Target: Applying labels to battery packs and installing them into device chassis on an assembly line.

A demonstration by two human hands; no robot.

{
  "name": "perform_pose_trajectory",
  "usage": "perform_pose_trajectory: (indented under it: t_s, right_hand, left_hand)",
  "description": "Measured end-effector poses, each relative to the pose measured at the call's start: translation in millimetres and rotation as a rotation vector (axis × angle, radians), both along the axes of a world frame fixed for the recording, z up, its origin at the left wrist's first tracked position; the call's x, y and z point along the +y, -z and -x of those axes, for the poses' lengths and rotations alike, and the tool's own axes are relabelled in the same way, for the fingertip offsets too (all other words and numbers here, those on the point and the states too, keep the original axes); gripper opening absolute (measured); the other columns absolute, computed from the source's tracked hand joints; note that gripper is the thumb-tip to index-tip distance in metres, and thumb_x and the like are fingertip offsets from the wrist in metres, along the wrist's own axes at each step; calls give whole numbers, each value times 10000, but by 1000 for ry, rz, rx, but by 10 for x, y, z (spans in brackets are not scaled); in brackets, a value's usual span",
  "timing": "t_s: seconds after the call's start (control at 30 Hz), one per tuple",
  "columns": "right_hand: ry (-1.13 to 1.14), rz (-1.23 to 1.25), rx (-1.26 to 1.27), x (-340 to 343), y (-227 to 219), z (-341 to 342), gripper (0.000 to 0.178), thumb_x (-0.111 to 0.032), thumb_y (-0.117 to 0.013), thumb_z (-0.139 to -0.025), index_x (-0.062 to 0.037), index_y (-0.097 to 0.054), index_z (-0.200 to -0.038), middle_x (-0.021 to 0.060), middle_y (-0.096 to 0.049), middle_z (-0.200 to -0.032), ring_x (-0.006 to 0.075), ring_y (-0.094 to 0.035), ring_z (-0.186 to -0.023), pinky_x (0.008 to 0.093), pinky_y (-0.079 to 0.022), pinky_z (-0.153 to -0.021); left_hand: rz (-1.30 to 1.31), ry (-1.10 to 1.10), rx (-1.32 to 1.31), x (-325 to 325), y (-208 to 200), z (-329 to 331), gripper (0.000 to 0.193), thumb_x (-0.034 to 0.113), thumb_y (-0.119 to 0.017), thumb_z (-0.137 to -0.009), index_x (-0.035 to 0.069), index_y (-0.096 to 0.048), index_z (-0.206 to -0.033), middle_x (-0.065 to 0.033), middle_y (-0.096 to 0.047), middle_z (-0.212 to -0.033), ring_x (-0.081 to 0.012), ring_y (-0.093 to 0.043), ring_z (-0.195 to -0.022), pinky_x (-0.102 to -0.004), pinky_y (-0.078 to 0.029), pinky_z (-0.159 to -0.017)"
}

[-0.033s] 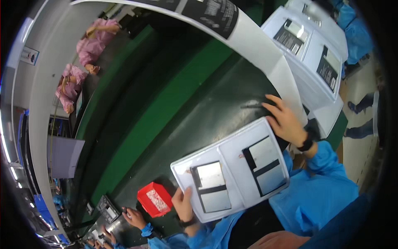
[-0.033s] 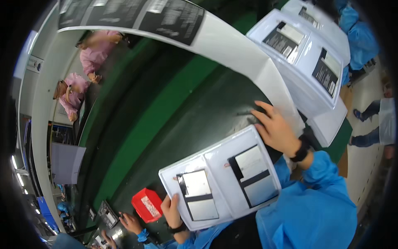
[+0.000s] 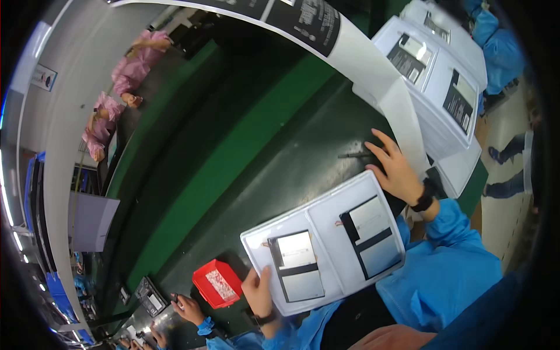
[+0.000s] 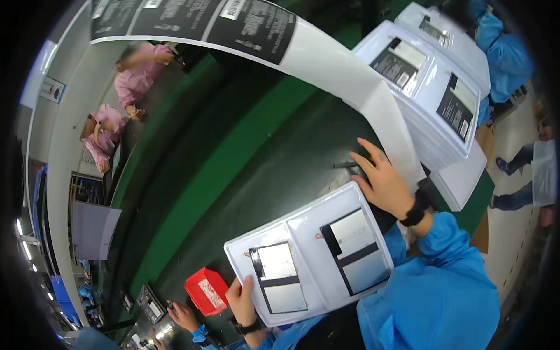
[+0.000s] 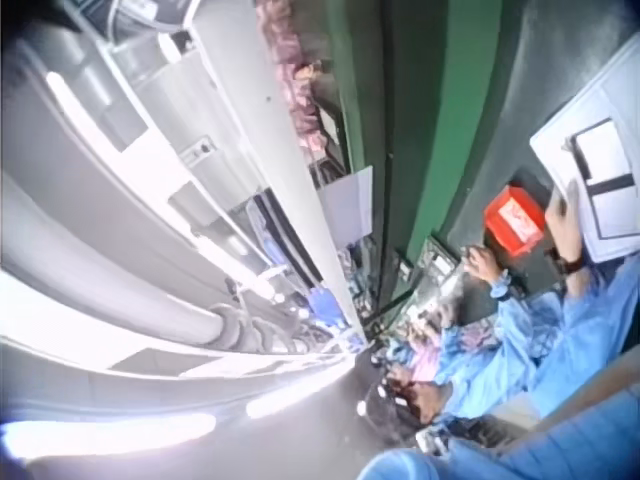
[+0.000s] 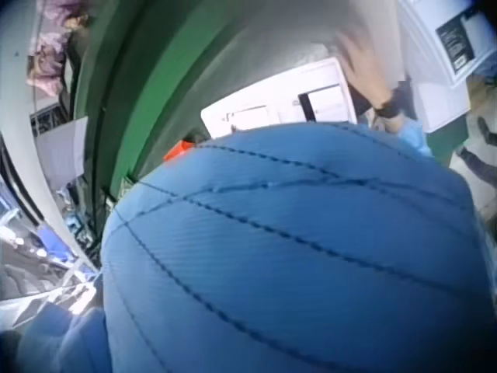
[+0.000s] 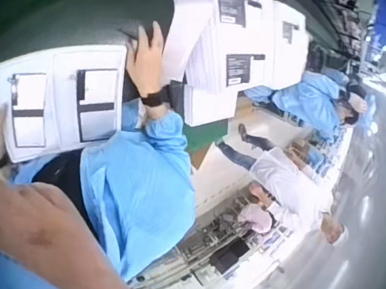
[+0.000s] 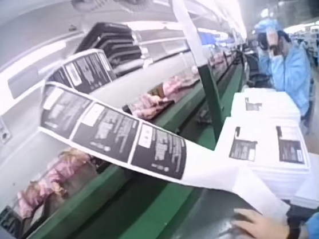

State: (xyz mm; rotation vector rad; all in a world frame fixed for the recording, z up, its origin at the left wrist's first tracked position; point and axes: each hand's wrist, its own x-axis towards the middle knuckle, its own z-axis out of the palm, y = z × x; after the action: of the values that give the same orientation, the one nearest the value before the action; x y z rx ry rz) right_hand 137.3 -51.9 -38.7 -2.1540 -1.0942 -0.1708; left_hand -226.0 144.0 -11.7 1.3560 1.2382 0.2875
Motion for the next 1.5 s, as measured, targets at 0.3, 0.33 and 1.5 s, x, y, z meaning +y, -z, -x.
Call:
perform_pose_trajectory:
  t_s: [0.3, 0.33, 1.5]
  right_hand:
    - [-41, -371, 817, -148, 338, -127, 250, -196, -550, -1043, 7, -631, -1163, 137, -676, -1172, 229, -670, -997, 315, -509, -910]
    - [-217, -604, 1136, -154, 326, -107, 273, -197, -506, -1068, 13, -609, -1209, 129, -677, -1173, 200, -663, -1013, 298, -504, -919]
    - [434, -529, 147, -932, -114, 321, 105, -39, -671, -845, 20, -730, -909, 157, -737, -837, 281, -703, -739, 339, -534, -706]
  left_hand:
    - [-558, -24, -176, -564, 150, -182, 455, 153, -601, -923, -84, -590, -1311, -214, -662, -1246, -282, -640, -1121, -374, -507, -941]
    - [-581, -84, -210, -630, 186, -254, 439, 161, -586, -933, -89, -599, -1294, -216, -672, -1215, -281, -652, -1082, -377, -520, -914]
    - [-541, 328, -758, 420, 695, -2953, 433, 220, -409, -1031, -103, -693, -1085, -167, -729, -1025, -227, -676, -936, -353, -511, -879]
